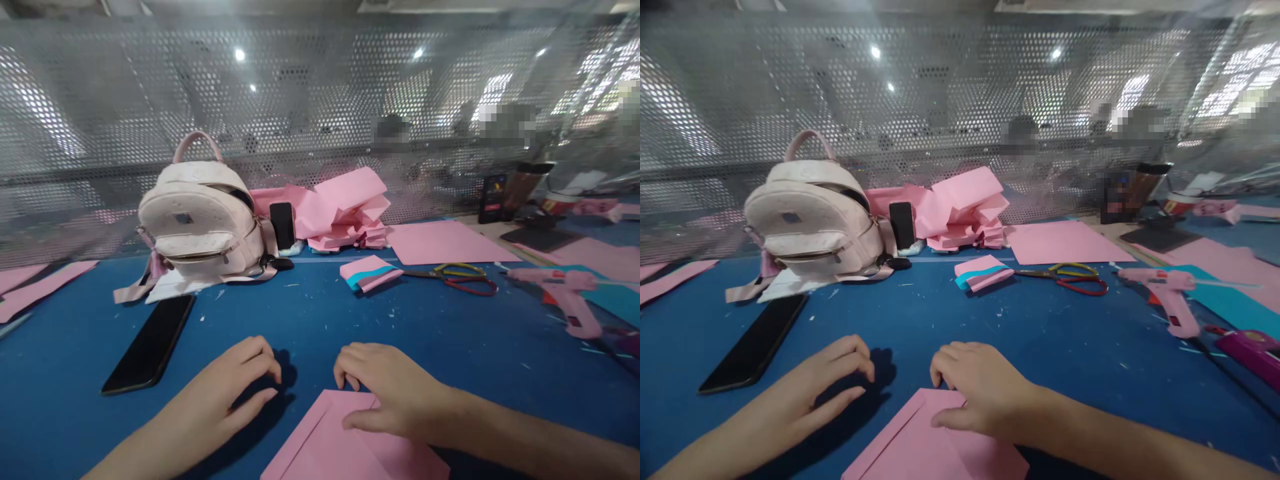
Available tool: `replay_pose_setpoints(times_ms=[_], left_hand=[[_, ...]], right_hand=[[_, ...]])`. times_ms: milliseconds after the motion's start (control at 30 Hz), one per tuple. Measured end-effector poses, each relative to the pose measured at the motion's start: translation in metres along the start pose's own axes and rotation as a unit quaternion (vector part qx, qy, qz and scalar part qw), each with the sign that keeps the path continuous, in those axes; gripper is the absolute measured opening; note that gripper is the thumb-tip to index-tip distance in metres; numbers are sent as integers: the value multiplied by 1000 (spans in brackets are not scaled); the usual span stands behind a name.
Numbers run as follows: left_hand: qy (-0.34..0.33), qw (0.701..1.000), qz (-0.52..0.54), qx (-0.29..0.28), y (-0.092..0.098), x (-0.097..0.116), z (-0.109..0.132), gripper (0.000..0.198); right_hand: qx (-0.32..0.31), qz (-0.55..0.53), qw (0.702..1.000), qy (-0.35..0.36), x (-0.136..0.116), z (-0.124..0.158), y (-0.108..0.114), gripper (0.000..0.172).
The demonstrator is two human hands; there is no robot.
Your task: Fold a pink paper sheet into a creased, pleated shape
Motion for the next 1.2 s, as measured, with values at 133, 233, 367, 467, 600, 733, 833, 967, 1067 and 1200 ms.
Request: replay_pose_setpoints(times_ms=[133, 233, 367, 467, 600, 733, 833, 967, 1067, 1200], left_hand=[[25, 1000, 9, 7, -3, -8, 1, 10], [46, 998, 45, 11, -5, -14, 2, 10], [77, 972, 222, 1, -10, -23, 2, 19], [112, 906, 405, -45, -25, -24, 1, 28], [190, 814, 536, -122, -55, -24, 6, 40], [186, 813, 539, -122, -62, -23, 5, 43], [154, 830, 524, -113, -58, -18, 3, 39], [150, 842, 505, -112, -56, -15, 3, 36], [151, 842, 505, -114, -60, -14, 3, 37], [153, 827, 527, -117, -69, -15, 1, 40]], right_hand=[[1, 11, 1000, -15, -3, 3, -2, 32], [1, -46, 999, -26, -4, 3, -1, 27], [83, -214, 972, -57, 11, 2, 15, 37], [146, -318, 935, -53, 23, 2, 25, 44], [134, -389, 909, -70, 29, 2, 20, 44], [88, -409, 905, -81, 27, 2, 11, 42], [66, -402, 907, -109, 33, 2, 5, 43], [61, -382, 913, -127, 40, 0, 0, 40], [69, -378, 915, -123, 44, -3, -1, 38], [67, -389, 912, -110, 47, -7, -1, 37]])
Point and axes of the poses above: each hand's wrist, its own z-axis away from the middle knuckle, its own y-axis out of the back of the hand, x = y × z, the point moved 9 cm from there along -z, towards the middle knuckle, and after that the axes turned 14 degrees about -z, right-handed, at the moved point
